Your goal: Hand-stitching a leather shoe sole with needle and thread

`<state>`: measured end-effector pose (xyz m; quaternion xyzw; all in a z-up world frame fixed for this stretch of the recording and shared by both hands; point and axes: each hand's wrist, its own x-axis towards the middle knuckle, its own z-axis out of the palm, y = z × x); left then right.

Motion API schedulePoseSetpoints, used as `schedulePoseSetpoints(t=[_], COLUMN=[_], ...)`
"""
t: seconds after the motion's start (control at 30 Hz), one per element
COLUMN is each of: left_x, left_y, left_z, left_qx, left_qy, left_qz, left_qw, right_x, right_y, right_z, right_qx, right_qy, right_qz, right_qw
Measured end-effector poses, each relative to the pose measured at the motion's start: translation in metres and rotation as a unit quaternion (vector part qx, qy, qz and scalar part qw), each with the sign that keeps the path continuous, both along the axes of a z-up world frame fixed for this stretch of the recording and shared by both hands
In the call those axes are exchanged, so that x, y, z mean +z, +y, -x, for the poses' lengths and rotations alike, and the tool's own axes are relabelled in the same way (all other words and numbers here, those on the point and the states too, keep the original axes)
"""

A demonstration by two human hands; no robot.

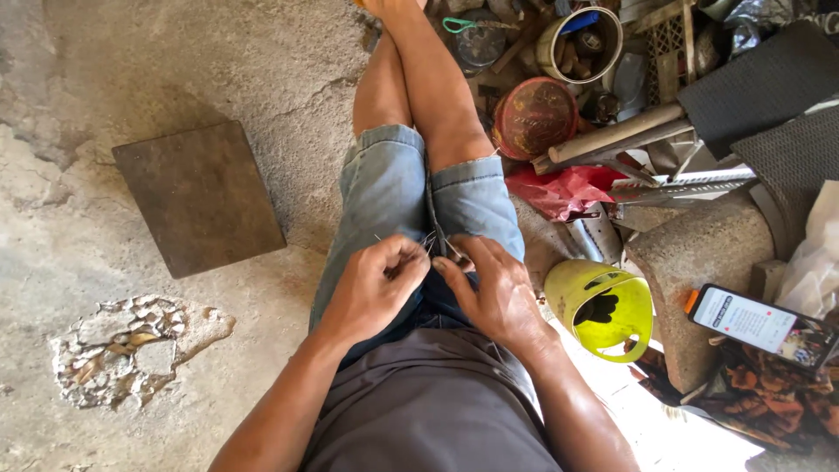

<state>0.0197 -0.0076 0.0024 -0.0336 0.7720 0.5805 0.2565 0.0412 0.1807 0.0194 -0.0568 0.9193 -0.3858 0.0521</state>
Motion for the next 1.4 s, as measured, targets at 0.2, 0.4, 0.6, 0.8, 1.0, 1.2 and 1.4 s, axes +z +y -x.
schedulePoseSetpoints(t=[0.2, 0.4, 0.6, 0.8, 1.0, 1.2, 1.4], left_x=[0.017, 0.023, -0.017, -0.003, -0.013, -0.039, 0.035], left_y=[0.014, 0.013, 0.035, 0.034, 0.034, 0.048, 0.013], left_z=[-0.04, -0.016, 0.016, 0.019, 0.004, 0.0, 0.015], left_qx=[-0.004, -0.022, 0.08, -0.046, -0.091, -0.103, -0.123], left_qy=[0.142, 0.119, 0.119, 0.182, 0.27, 0.241, 0.014], left_qz=[0.045, 0.033, 0.026, 0.094, 0.199, 0.213, -0.051], left_qw=[0.989, 0.992, 0.989, 0.978, 0.938, 0.941, 0.991], right_x=[-0.024, -0.014, -0.019, -0.023, -0.027, -0.028, -0.026], right_y=[0.002, 0.013, 0.027, 0.039, 0.043, 0.047, 0.045], right_z=[-0.01, -0.014, -0.016, -0.021, -0.019, -0.02, -0.019], right_qx=[-0.007, -0.03, -0.052, -0.073, -0.068, -0.073, -0.08], right_qy=[0.036, 0.017, 0.002, -0.017, -0.039, -0.054, -0.057], right_qz=[0.029, 0.035, 0.047, 0.067, 0.069, 0.085, 0.095], right_qw=[0.999, 0.999, 0.998, 0.995, 0.995, 0.992, 0.991])
